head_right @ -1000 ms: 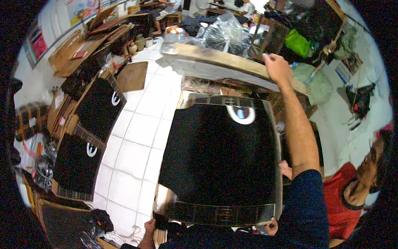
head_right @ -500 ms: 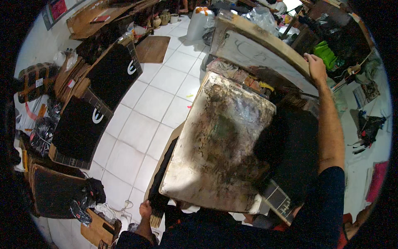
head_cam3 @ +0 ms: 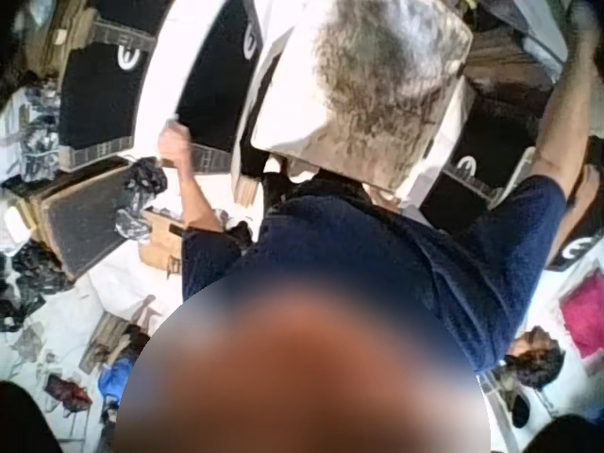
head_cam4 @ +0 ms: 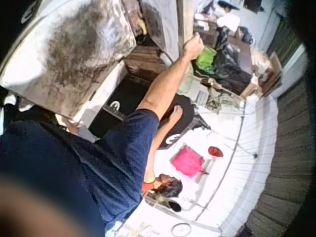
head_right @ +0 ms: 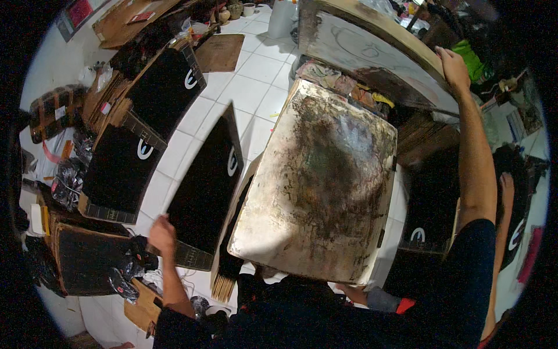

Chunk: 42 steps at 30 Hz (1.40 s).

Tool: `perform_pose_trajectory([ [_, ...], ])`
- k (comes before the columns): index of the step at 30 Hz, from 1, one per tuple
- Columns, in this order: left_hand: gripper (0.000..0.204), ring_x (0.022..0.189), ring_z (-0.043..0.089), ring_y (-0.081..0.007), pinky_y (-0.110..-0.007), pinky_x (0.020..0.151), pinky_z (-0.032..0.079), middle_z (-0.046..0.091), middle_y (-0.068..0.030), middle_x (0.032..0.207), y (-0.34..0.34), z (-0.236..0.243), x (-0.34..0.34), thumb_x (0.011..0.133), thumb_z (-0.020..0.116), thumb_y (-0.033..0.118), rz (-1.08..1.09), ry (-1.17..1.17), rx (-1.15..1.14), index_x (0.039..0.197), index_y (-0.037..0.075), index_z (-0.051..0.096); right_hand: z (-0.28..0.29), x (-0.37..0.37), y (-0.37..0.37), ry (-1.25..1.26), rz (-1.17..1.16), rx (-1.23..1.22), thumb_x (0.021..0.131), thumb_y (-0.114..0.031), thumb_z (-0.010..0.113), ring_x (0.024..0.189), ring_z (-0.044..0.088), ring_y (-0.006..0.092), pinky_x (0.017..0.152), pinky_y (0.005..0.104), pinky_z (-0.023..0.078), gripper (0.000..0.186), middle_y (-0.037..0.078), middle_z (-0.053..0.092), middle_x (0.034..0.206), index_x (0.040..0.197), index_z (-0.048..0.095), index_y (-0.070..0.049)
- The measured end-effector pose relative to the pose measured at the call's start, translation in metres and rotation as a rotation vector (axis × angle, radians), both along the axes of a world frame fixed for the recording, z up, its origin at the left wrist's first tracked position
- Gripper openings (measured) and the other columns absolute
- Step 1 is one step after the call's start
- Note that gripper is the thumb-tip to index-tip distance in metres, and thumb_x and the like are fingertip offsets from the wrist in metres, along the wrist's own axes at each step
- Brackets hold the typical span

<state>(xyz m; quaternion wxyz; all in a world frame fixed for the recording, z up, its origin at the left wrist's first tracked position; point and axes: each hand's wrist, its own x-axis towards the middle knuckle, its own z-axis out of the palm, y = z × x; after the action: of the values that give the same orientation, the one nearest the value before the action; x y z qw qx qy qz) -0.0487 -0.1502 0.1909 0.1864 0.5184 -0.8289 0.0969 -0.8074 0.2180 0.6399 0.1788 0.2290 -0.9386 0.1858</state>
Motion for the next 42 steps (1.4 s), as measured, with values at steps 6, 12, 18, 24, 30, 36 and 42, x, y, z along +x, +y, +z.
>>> perform_pose_trajectory([
  [6,0.045,0.092,0.072,-0.0379,-0.042,0.087,0.053,0.075,-0.023,0.1,-0.105,0.252,0.123,0.104,0.058,0.041,0.181,0.14,-0.014,0.115,0.001,0.073,-0.004,0.007,-0.006,0.066,-0.025,0.028,0.096,-0.057,0.05,0.112,0.067,0.0421,0.1,0.0461,0.05,0.056,0.02,0.073,0.119,0.125,0.074,-0.015],
  [12,0.05,0.065,0.039,-0.0131,-0.037,0.06,0.033,0.046,0.0002,0.068,-0.191,0.352,0.252,0.107,0.057,0.044,0.036,0.5,0.057,0.082,0.0,0.057,-0.011,0.005,-0.006,0.092,-0.012,0.029,0.097,-0.055,0.05,0.111,0.068,0.0393,0.097,0.0464,0.051,0.053,0.018,0.074,0.117,0.121,0.074,-0.014],
  [18,0.048,0.067,0.037,-0.0121,-0.033,0.058,0.034,0.044,0.0045,0.069,-0.154,0.207,0.198,0.104,0.063,0.037,-0.083,0.707,0.264,0.069,0.008,0.05,-0.024,0.026,-0.006,0.069,-0.124,0.016,0.094,-0.063,0.051,0.117,0.067,0.0383,0.101,0.0484,0.05,0.053,0.015,0.073,0.122,0.123,0.074,-0.024],
  [24,0.045,0.07,0.046,-0.0136,-0.036,0.065,0.044,0.055,-0.0011,0.07,-0.017,0.047,0.041,0.104,0.063,0.036,-0.08,0.687,0.696,0.074,0.002,0.059,-0.028,0.042,-0.009,0.09,-0.176,0.016,0.093,-0.062,0.053,0.116,0.068,0.0379,0.099,0.05,0.051,0.053,0.013,0.074,0.121,0.125,0.074,-0.026],
  [30,0.045,0.064,0.052,-0.0139,-0.035,0.06,0.047,0.06,-0.0032,0.069,0.09,-0.007,-0.074,0.087,0.084,0.035,-0.245,0.506,0.984,0.078,-0.001,0.059,-0.025,0.039,-0.011,0.095,-0.134,0.009,0.092,-0.062,0.052,0.117,0.068,0.0373,0.102,0.0493,0.051,0.054,0.013,0.074,0.123,0.125,0.074,-0.025],
  [36,0.053,0.062,0.054,-0.0195,-0.037,0.062,0.05,0.059,-0.0082,0.068,0.134,-0.003,-0.123,0.078,0.092,0.04,-0.306,0.373,1.001,0.083,-0.001,0.059,-0.007,0.059,-0.018,0.052,-0.147,-0.065,0.089,-0.055,0.055,0.11,0.07,0.0393,0.097,0.0493,0.053,0.051,0.02,0.074,0.115,0.112,0.077,-0.015],
  [42,0.053,0.064,0.058,-0.0241,-0.04,0.065,0.051,0.063,-0.0101,0.071,0.136,0.014,-0.134,0.077,0.092,0.04,-0.237,0.223,0.933,0.085,-0.001,0.059,0.006,0.062,-0.026,0.09,-0.162,-0.14,0.086,-0.051,0.056,0.11,0.069,0.0437,0.096,0.0509,0.054,0.052,0.027,0.072,0.111,0.106,0.078,-0.008],
])
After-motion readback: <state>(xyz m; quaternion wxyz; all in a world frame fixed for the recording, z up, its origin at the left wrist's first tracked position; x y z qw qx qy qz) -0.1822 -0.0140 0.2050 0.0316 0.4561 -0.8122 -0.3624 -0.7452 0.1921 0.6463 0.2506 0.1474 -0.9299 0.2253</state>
